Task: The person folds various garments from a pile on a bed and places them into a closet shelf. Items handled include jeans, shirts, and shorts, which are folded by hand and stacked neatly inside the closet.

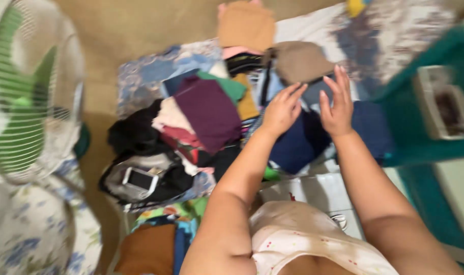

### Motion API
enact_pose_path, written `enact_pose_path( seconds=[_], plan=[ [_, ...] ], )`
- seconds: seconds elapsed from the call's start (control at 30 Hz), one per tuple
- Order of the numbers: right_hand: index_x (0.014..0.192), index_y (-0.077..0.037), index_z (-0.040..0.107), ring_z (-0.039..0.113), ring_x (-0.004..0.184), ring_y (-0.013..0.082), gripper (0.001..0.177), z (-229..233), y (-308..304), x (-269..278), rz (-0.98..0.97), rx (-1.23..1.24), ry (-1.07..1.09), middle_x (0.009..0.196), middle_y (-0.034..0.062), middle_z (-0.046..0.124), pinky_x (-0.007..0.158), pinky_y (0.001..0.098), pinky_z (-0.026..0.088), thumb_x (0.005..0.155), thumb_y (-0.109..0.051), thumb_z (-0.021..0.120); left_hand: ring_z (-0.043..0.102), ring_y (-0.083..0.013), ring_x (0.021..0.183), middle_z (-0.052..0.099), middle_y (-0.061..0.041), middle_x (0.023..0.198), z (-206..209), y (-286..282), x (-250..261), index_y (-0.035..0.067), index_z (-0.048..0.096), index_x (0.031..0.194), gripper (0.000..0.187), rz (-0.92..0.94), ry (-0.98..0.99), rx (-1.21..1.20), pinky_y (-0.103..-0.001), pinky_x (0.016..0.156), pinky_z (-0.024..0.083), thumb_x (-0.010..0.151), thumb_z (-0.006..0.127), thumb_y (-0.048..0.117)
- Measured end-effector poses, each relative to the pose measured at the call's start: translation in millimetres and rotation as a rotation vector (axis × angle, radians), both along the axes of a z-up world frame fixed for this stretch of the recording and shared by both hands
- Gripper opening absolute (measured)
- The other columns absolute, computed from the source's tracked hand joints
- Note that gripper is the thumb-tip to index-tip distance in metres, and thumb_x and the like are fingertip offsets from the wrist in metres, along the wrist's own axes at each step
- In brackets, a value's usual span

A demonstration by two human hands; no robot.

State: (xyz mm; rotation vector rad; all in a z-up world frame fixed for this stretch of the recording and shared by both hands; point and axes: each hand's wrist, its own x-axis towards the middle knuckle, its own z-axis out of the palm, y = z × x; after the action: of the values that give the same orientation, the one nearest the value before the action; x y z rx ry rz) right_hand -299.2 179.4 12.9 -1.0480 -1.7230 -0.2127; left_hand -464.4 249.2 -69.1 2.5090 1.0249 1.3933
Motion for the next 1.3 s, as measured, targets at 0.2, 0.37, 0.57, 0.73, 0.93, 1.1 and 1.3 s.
enact_pose_path(
  seconds=[0.2, 0.37, 0.57, 0.73, 0.93, 1.1, 1.3],
  plan=[
    [0.138, -0.003, 0.062, 0.036, 0.148, 0.0436, 0.043, -54.1, 78.8, -110.9, 0.106, -0.194, -0.020, 0.159, 0.0258, 0.042, 0.122, 0.0531, 0.026, 0.096, -0.002, 0.068, 0.062, -0.0324, 0.128, 0.060, -0.010, 0.141, -41.7, 40.4, -145.0, 0.023, 0.056, 0.147, 0.062, 0.272, 0.100, -0.152, -0.044, 0.111, 0.051, 0.087, 0.070, 0.019],
    [0.139, -0.009, 0.063, 0.039, 0.146, 0.0443, 0.045, -79.7, 121.2, -163.7, 0.174, -0.288, -0.069, 0.158, 0.0242, 0.044, 0.121, 0.0539, 0.030, 0.094, -0.008, 0.069, 0.061, -0.0332, 0.128, 0.061, -0.011, 0.138, -68.1, 70.1, -199.8, 0.022, 0.059, 0.144, 0.060, 0.425, 0.141, -0.174, -0.046, 0.109, 0.050, 0.085, 0.072, 0.020],
    [0.139, -0.018, 0.063, 0.039, 0.148, 0.0386, 0.049, -155.7, 204.3, -201.6, 0.251, -0.464, -0.123, 0.162, 0.0153, 0.042, 0.120, 0.0499, 0.033, 0.091, -0.012, 0.071, 0.046, -0.0292, 0.144, 0.051, -0.005, 0.150, -95.7, 113.8, -242.3, 0.030, 0.052, 0.148, 0.059, 0.602, 0.325, -0.382, -0.053, 0.115, 0.040, 0.090, 0.065, 0.028],
    [0.139, -0.023, 0.061, 0.042, 0.146, 0.0358, 0.049, -199.8, 279.6, -247.2, 0.343, -0.598, -0.122, 0.161, 0.0110, 0.045, 0.119, 0.0483, 0.038, 0.091, -0.013, 0.068, 0.038, -0.0301, 0.149, 0.047, -0.006, 0.154, -105.1, 167.4, -267.9, 0.026, 0.055, 0.146, 0.054, 0.720, 0.385, -0.502, -0.057, 0.118, 0.036, 0.093, 0.063, 0.026],
    [0.142, -0.023, 0.059, 0.039, 0.148, 0.0369, 0.048, -249.3, 366.4, -289.5, 0.434, -0.767, -0.114, 0.161, 0.0117, 0.043, 0.119, 0.0501, 0.036, 0.096, -0.013, 0.065, 0.049, -0.0214, 0.141, 0.062, 0.001, 0.138, -151.5, 179.7, -276.9, 0.032, 0.063, 0.137, 0.041, 0.904, 0.315, -0.379, -0.050, 0.118, 0.033, 0.099, 0.053, 0.042],
    [0.145, -0.043, 0.052, 0.045, 0.145, 0.0230, 0.051, -323.9, 445.0, -308.8, 0.398, -1.033, -0.249, 0.160, -0.0039, 0.044, 0.117, 0.0438, 0.041, 0.096, -0.038, 0.066, 0.055, -0.0229, 0.132, 0.066, 0.003, 0.129, -161.4, 169.9, -280.8, 0.036, 0.065, 0.132, 0.038, 0.898, 0.269, -0.364, -0.049, 0.116, 0.036, 0.097, 0.052, 0.037],
    [0.144, -0.034, 0.056, 0.054, 0.137, 0.0288, 0.061, -389.5, 500.5, -337.9, 0.407, -1.417, -0.196, 0.146, 0.0048, 0.060, 0.115, 0.0466, 0.043, 0.086, -0.047, 0.070, 0.062, -0.0227, 0.124, 0.069, 0.003, 0.121, -162.9, 186.5, -278.8, 0.034, 0.071, 0.123, 0.034, 0.934, 0.225, -0.300, -0.048, 0.111, 0.042, 0.093, 0.056, 0.033]
  ],
)
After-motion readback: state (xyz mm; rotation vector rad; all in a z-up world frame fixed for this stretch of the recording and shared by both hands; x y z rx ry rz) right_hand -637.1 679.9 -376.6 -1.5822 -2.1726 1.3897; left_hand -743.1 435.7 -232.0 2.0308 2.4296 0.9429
